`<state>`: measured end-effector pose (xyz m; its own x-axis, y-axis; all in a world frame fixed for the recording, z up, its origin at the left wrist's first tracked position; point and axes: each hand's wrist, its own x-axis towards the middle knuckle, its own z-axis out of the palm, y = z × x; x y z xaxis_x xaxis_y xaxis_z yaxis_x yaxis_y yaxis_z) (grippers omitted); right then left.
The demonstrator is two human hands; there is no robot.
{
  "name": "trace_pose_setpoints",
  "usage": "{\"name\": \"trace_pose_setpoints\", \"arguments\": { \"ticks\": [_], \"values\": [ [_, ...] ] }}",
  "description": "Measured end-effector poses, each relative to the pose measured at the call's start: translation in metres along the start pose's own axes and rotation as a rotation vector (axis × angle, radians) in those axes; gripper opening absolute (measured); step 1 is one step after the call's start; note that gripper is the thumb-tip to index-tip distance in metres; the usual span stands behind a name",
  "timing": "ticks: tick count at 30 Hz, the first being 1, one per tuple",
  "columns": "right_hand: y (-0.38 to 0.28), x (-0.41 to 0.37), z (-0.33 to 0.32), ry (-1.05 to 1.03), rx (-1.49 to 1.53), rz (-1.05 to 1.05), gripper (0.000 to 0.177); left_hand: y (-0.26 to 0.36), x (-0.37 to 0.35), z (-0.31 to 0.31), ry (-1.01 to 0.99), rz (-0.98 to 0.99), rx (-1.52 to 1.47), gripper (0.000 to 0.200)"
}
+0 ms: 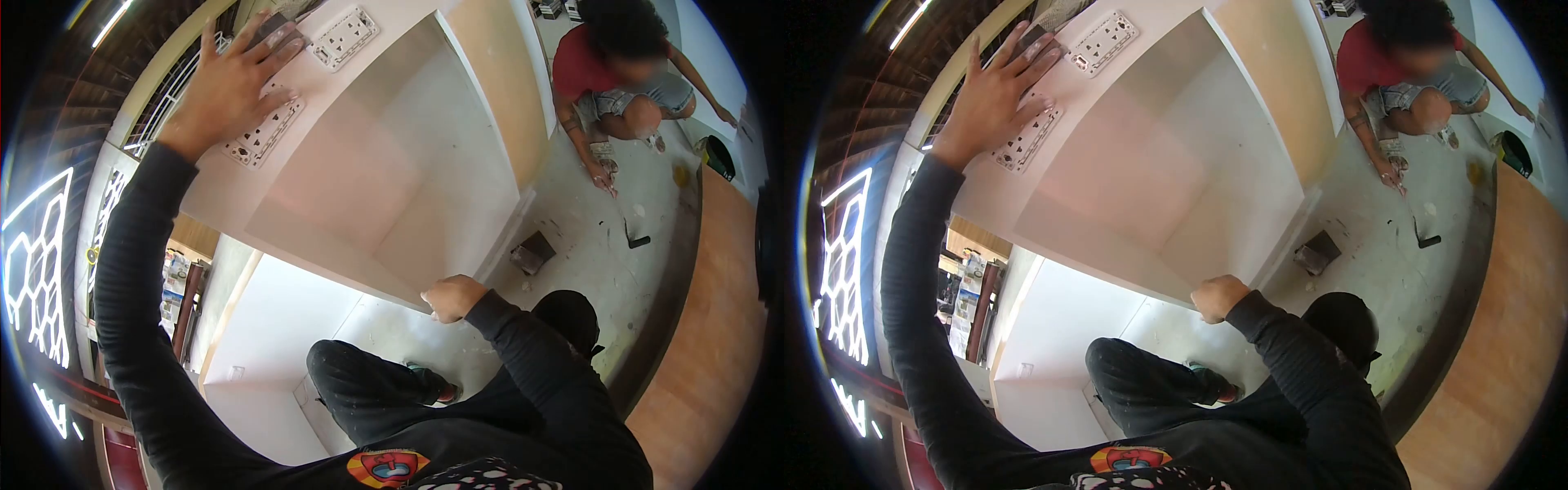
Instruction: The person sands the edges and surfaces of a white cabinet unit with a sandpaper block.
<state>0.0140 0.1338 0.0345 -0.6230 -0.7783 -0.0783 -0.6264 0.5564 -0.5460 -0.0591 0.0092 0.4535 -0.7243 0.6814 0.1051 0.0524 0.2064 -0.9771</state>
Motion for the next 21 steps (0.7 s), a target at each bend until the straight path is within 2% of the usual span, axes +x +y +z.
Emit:
{"name": "trace_pose_setpoints", "arguments": {
  "ticks": [4, 7, 9, 10, 12, 13, 14, 17, 21],
  "values": [
    [0.002, -0.002, -0.006, -0.019, -0.036, 0.029, 0.02, 0.008, 0.0, 0.007, 0.043, -0.021, 0.052, 0.068],
    [0.002, 0.003, -0.003, -0.03, -0.022, 0.042, 0.02, 0.019, 0.037, 0.006, -0.037, -0.11, 0.145, 0.071],
    [0.002, 0.005, -0.001, -0.047, -0.015, 0.019, 0.019, 0.015, 0.065, 0.015, 0.041, 0.009, 0.038, 0.09],
    [0.0, 0.003, -0.003, -0.047, -0.011, 0.022, 0.019, 0.015, 0.065, 0.016, 0.043, 0.012, 0.035, 0.09],
    [0.0, -0.003, -0.011, -0.116, -0.062, 0.027, 0.038, 0.009, 0.065, 0.016, 0.043, 0.036, -0.021, 0.085],
    [0.001, -0.005, -0.012, -0.122, -0.058, 0.039, 0.038, 0.01, 0.068, 0.014, 0.045, 0.046, -0.056, 0.083],
    [0.001, -0.006, -0.013, -0.119, -0.051, 0.044, 0.037, 0.018, 0.052, -0.001, -0.067, -0.034, 0.159, 0.072],
    [0.005, -0.005, -0.01, -0.108, -0.05, 0.027, 0.037, 0.024, 0.031, -0.021, -0.116, -0.046, 0.181, 0.073],
    [0.01, -0.001, -0.013, -0.138, -0.041, 0.05, 0.039, 0.032, 0.082, -0.016, -0.13, -0.083, 0.197, 0.072]
  ]
}}
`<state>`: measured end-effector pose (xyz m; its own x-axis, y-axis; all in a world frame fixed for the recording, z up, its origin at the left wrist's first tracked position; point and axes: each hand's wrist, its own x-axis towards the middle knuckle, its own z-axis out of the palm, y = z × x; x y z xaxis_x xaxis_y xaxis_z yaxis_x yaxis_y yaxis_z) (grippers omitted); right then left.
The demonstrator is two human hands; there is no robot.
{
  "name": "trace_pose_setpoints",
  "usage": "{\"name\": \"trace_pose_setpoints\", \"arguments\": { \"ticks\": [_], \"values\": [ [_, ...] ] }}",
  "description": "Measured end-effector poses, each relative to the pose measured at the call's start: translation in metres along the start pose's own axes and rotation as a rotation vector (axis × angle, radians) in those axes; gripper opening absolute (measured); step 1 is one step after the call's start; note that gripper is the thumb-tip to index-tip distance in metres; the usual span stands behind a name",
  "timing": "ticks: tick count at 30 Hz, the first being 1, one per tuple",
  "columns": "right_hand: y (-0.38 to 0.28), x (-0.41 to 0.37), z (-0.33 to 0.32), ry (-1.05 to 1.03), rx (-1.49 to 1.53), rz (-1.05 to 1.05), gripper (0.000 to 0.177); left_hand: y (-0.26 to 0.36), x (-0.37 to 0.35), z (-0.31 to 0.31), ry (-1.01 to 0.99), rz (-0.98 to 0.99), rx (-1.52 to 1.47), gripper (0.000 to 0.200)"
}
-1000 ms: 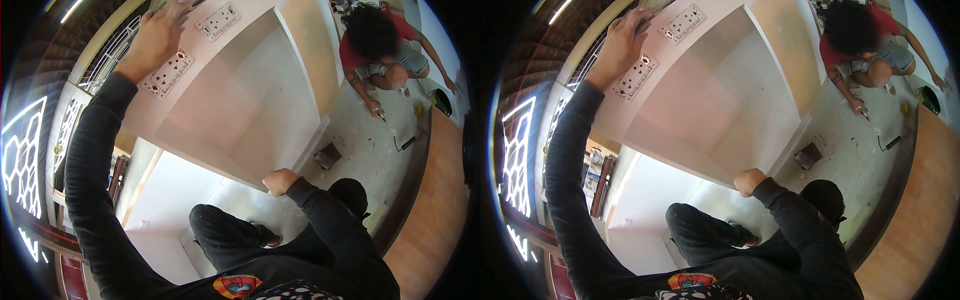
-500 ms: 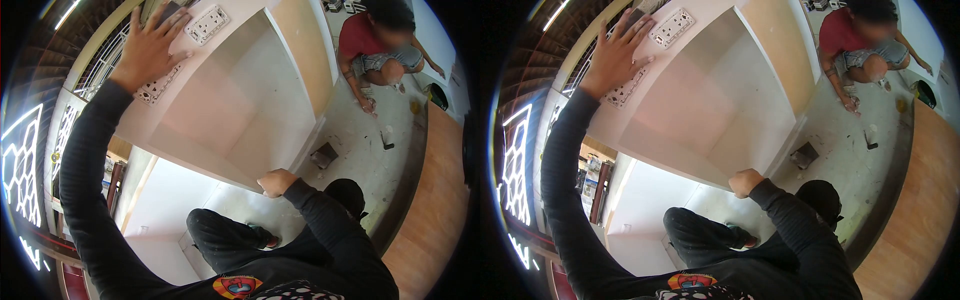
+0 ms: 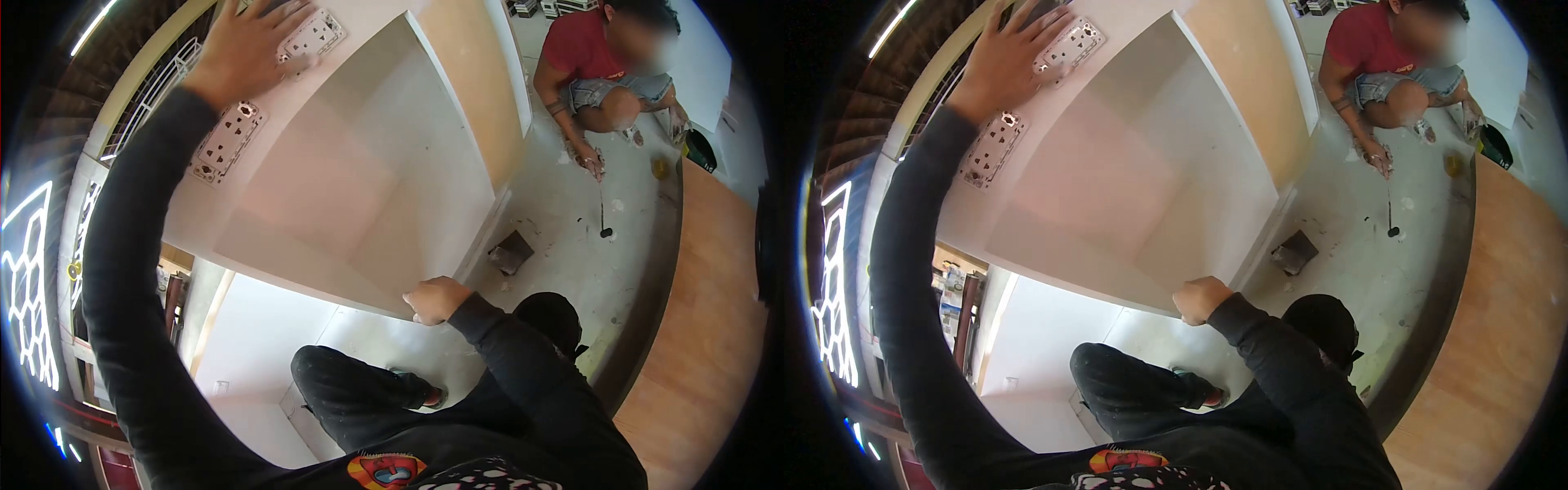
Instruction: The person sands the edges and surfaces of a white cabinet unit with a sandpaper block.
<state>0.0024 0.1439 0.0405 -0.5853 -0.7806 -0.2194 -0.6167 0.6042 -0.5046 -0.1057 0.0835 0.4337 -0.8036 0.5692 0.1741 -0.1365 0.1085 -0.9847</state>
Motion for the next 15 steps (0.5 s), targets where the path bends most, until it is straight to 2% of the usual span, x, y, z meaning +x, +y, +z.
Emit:
{"name": "trace_pose_setpoints", "arguments": {
  "ticks": [1, 4, 6, 8, 11, 12, 14, 15],
  "values": [
    [0.001, -0.002, 0.0, 0.0, 0.004, 0.003, 0.039, -0.008, 0.022, 0.025, 0.202, 0.118, -0.221, 0.082],
    [-0.002, -0.009, -0.006, 0.059, -0.011, -0.029, 0.04, -0.007, 0.038, 0.009, 0.086, 0.111, -0.3, 0.081],
    [-0.003, -0.021, -0.015, 0.069, 0.038, 0.017, 0.041, -0.01, 0.017, 0.015, 0.101, 0.13, -0.311, 0.081],
    [-0.002, -0.028, -0.019, 0.079, 0.048, 0.016, 0.041, -0.013, -0.013, 0.021, 0.084, 0.068, -0.021, 0.07],
    [0.004, -0.023, -0.02, 0.086, 0.05, 0.007, 0.041, -0.007, -0.013, 0.009, -0.032, 0.037, 0.021, 0.069],
    [0.006, -0.021, -0.018, 0.084, 0.05, -0.001, 0.041, -0.004, 0.008, 0.029, -0.035, 0.035, 0.016, 0.069],
    [0.008, -0.018, -0.021, 0.068, 0.048, -0.004, 0.041, 0.0, 0.063, 0.084, 0.715, 0.072, 0.032, 0.08],
    [0.007, -0.015, -0.02, 0.062, 0.051, -0.003, 0.041, 0.0, 0.062, 0.065, 0.706, 0.077, 0.032, 0.08]
  ]
}}
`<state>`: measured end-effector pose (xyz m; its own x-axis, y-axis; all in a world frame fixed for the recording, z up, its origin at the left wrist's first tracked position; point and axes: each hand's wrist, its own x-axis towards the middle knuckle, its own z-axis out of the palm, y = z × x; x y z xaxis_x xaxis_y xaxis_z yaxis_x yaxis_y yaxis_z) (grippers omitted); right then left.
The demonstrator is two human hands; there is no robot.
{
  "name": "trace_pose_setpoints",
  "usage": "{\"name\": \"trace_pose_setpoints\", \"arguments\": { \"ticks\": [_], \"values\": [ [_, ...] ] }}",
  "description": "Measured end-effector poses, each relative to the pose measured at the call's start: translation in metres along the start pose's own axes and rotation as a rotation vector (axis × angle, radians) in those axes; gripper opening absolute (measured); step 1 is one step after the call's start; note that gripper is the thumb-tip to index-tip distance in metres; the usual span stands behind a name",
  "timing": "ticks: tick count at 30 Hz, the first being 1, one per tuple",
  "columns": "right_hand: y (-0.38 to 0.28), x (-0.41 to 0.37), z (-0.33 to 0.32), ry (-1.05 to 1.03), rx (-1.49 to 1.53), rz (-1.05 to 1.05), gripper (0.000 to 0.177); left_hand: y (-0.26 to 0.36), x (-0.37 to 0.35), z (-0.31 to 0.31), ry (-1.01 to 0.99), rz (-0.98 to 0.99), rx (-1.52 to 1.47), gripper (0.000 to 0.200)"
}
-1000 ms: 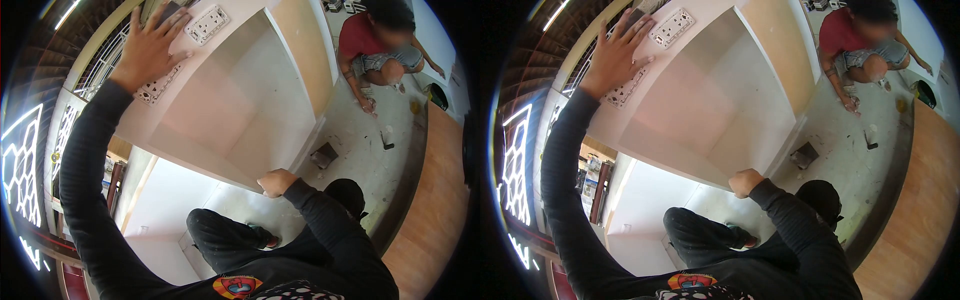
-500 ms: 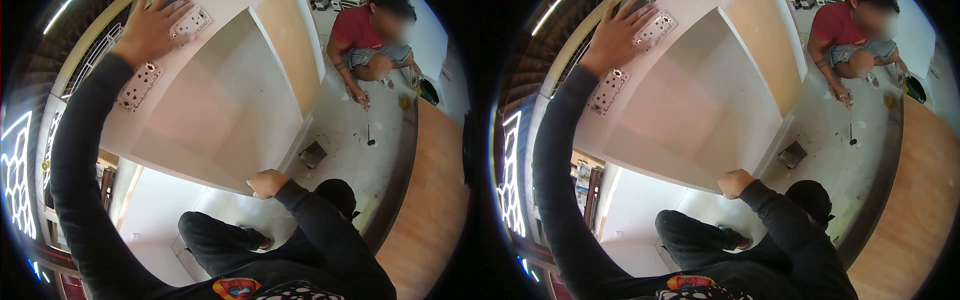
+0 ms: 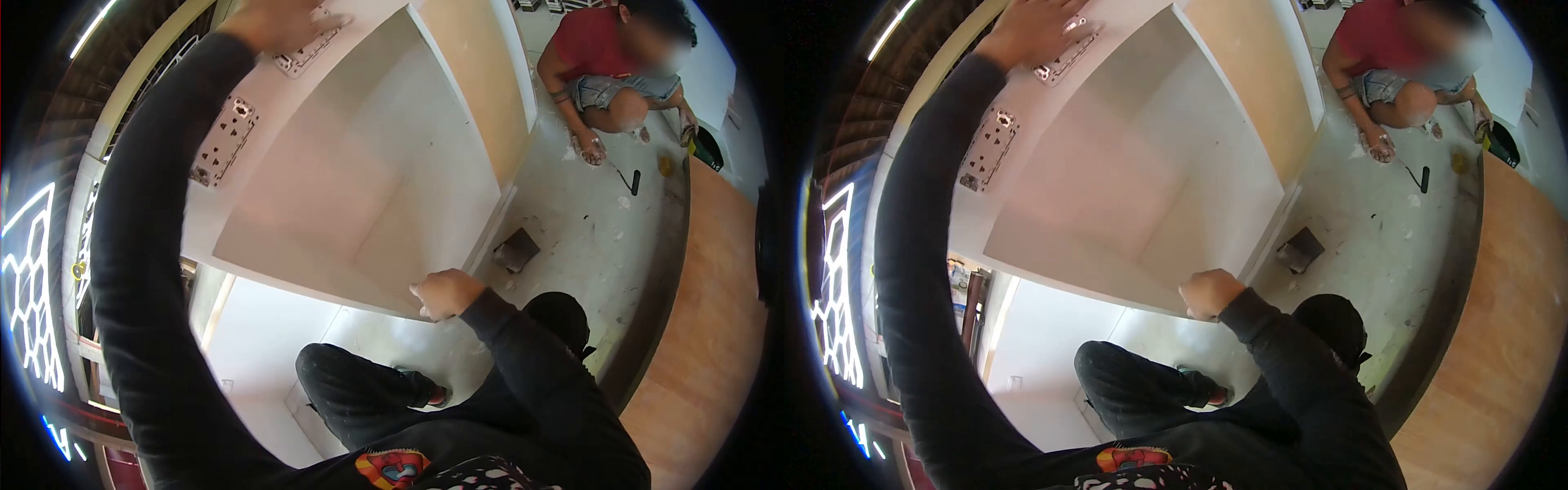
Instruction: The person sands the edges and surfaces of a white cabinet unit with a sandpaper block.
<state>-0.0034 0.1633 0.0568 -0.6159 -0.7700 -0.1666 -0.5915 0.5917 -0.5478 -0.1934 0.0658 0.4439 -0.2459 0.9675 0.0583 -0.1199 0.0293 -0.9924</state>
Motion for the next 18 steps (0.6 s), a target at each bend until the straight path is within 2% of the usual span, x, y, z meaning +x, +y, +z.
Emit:
{"name": "trace_pose_setpoints", "arguments": {
  "ticks": [2, 3, 4, 5, 6, 7, 10, 12, 14, 15, 16, 18],
  "values": [
    [0.001, 0.005, 0.002, 0.007, 0.013, -0.008, 0.041, -0.006, 0.044, -0.046, -0.695, -0.126, -0.465, 0.079],
    [0.002, 0.006, 0.003, 0.014, 0.022, -0.014, 0.04, -0.005, 0.032, -0.048, -0.699, -0.12, -0.458, 0.079],
    [0.001, 0.006, 0.004, 0.019, 0.024, -0.022, 0.04, -0.005, 0.012, -0.045, -0.608, -0.09, -0.399, 0.079],
    [0.0, 0.005, 0.004, 0.095, 0.055, -0.036, 0.031, -0.007, -0.004, -0.048, -0.518, -0.063, -0.341, 0.079],
    [-0.001, 0.004, 0.005, 0.167, 0.086, -0.05, 0.022, -0.009, -0.02, -0.074, -0.61, -0.03, -0.148, 0.074],
    [0.0, 0.005, 0.007, 0.164, 0.084, -0.057, 0.022, -0.01, -0.035, -0.1, -0.702, 0.004, 0.045, 0.071],
    [0.001, 0.009, 0.004, 0.132, 0.04, -0.048, 0.023, -0.008, -0.071, -0.105, -0.617, -0.109, -0.113, 0.072],
    [-0.012, 0.001, -0.009, 0.002, -0.022, -0.013, 0.041, -0.005, -0.042, -0.096, -0.627, -0.113, -0.06, 0.072],
    [-0.013, 0.003, -0.003, -0.002, 0.007, -0.033, 0.043, 0.0, -0.014, -0.074, -0.635, -0.104, -0.012, 0.073],
    [-0.014, 0.006, -0.001, 0.011, 0.033, -0.06, 0.044, -0.002, -0.003, -0.06, -0.609, -0.108, -0.133, 0.075],
    [-0.014, 0.004, 0.004, 0.019, 0.025, -0.059, 0.044, -0.001, 0.0, -0.061, -0.58, -0.117, -0.247, 0.08],
    [-0.015, -0.004, 0.006, 0.124, 0.047, -0.044, 0.027, -0.007, -0.023, -0.068, -0.508, -0.097, -0.226, 0.08]
  ]
}}
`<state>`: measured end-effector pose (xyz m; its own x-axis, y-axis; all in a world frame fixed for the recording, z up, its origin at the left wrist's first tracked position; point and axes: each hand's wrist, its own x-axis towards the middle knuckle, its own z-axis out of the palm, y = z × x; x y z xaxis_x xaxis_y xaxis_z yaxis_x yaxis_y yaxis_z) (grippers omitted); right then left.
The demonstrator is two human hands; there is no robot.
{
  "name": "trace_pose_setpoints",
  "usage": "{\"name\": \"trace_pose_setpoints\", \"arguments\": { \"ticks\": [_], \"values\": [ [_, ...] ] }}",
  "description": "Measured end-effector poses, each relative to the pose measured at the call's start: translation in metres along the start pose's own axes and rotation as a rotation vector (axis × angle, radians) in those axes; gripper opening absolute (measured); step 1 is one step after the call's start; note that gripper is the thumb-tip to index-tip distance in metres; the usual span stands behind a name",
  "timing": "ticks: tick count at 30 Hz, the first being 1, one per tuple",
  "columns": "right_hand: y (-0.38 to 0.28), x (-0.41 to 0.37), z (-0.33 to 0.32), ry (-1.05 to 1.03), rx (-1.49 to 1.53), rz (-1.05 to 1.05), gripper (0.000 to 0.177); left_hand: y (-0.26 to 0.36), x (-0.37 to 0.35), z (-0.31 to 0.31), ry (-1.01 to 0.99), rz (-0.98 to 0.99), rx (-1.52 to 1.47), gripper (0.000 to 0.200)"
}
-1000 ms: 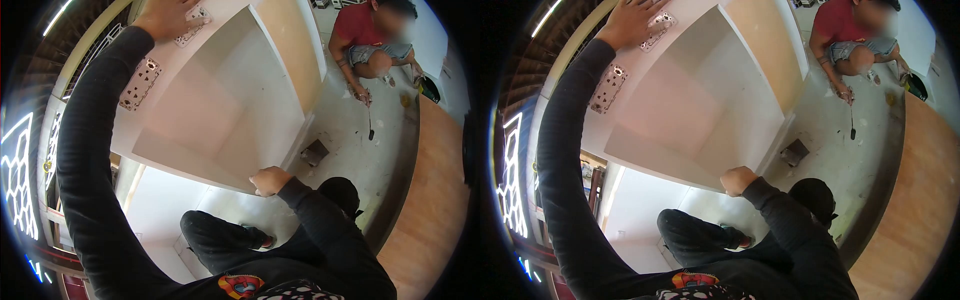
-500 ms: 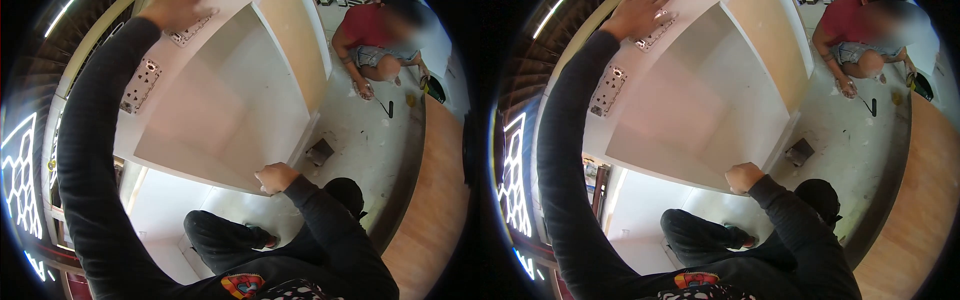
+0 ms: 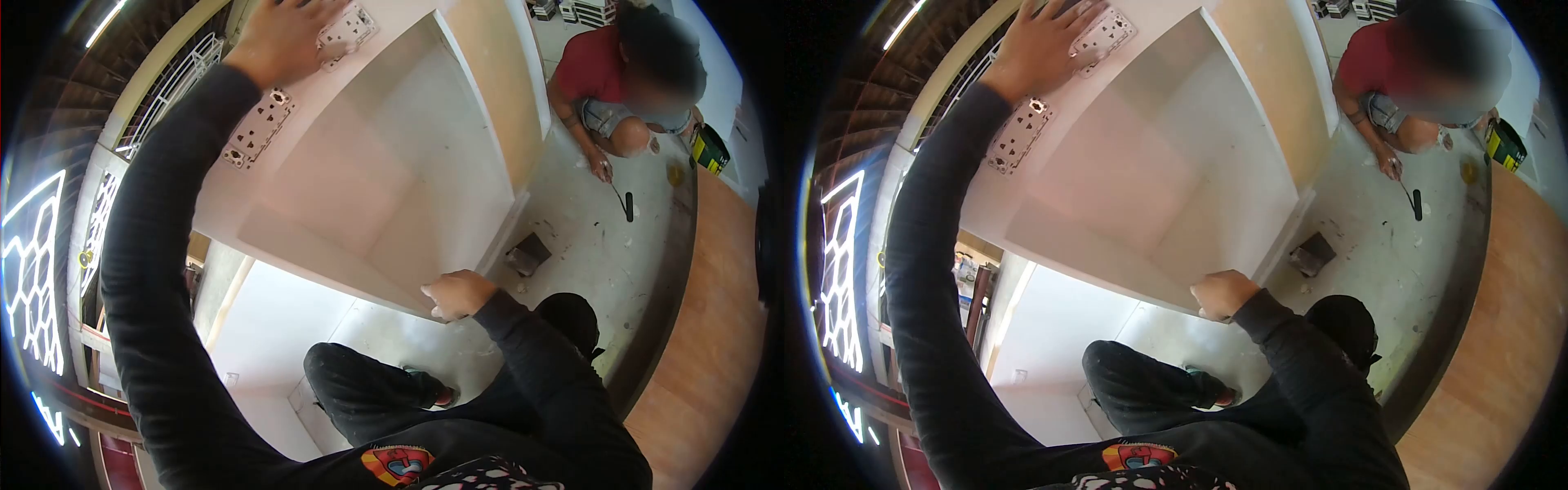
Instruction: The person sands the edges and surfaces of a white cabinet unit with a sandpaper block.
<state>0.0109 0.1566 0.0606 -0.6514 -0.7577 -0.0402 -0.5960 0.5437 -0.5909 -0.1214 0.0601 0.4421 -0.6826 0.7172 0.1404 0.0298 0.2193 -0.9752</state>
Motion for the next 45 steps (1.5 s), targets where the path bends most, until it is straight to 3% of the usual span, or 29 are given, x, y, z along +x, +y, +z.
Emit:
{"name": "trace_pose_setpoints", "arguments": {
  "ticks": [1, 2, 5, 8, 11, 12, 15, 17, 22, 25, 27, 30, 35, 39, 41, 43, 45],
  "values": [
    [0.001, -0.001, 0.0, -0.001, -0.004, -0.008, 0.027, -0.003, -0.017, -0.003, 0.061, 0.024, 0.021, 0.08],
    [0.004, 0.0, -0.001, -0.035, -0.027, 0.013, 0.028, -0.001, -0.041, -0.017, -0.049, -0.02, 0.189, 0.072],
    [0.022, 0.0, 0.008, -0.075, -0.066, 0.042, 0.032, -0.003, -0.109, -0.012, 0.027, -0.035, 0.031, 0.07],
    [0.021, -0.002, 0.002, -0.104, -0.063, 0.074, 0.034, 0.003, -0.126, -0.016, 0.0, -0.071, 0.022, 0.071],
    [0.021, -0.001, 0.007, -0.137, -0.047, 0.111, 0.034, 0.005, -0.095, -0.002, 0.024, -0.084, 0.028, 0.073],
    [0.022, 0.0, 0.008, -0.117, -0.055, 0.128, 0.035, 0.001, -0.093, -0.005, 0.102, 0.017, -0.111, 0.076],
    [0.016, -0.002, 0.008, -0.085, -0.094, 0.138, 0.034, 0.008, -0.127, -0.029, -0.033, -0.061, 0.091, 0.073],
    [0.018, -0.003, 0.01, -0.079, -0.071, 0.118, 0.035, -0.001, -0.166, -0.016, 0.004, -0.065, -0.004, 0.074],
    [0.009, -0.012, 0.004, -0.172, -0.072, 0.158, 0.035, 0.014, -0.247, -0.043, -0.118, -0.188, -0.075, 0.077],
    [0.01, -0.01, 0.002, -0.187, -0.072, 0.153, 0.038, 0.022, -0.24, -0.039, -0.109, -0.223, -0.064, 0.077],
    [0.005, -0.011, 0.0, -0.188, -0.071, 0.123, 0.058, 0.023, -0.223, -0.033, -0.09, -0.218, -0.078, 0.077],
    [0.021, -0.001, 0.019, -0.136, -0.158, 0.098, 0.059, 0.039, -0.237, -0.019, 0.009, -0.301, -0.203, 0.08],
    [0.018, 0.006, 0.029, -0.183, -0.071, 0.136, 0.053, 0.104, -0.291, -0.02, -0.124, -0.444, -0.275, 0.083],
    [0.004, 0.009, 0.037, -0.248, -0.121, 0.137, 0.054, 0.086, -0.265, -0.013, -0.062, -0.397, -0.253, 0.086],
    [0.002, 0.014, 0.041, -0.245, -0.119, 0.121, 0.053, 0.09, -0.259, -0.005, 0.08, -0.4, -0.324, 0.085],
    [0.001, 0.018, 0.048, -0.237, -0.118, 0.106, 0.053, 0.121, -0.27, -0.003, -0.015, -0.214, -0.473, 0.087],
    [0.001, 0.023, 0.052, -0.272, -0.097, 0.123, 0.053, 0.114, -0.278, 0.005, -0.007, -0.155, -0.447, 0.085]
  ]
}}
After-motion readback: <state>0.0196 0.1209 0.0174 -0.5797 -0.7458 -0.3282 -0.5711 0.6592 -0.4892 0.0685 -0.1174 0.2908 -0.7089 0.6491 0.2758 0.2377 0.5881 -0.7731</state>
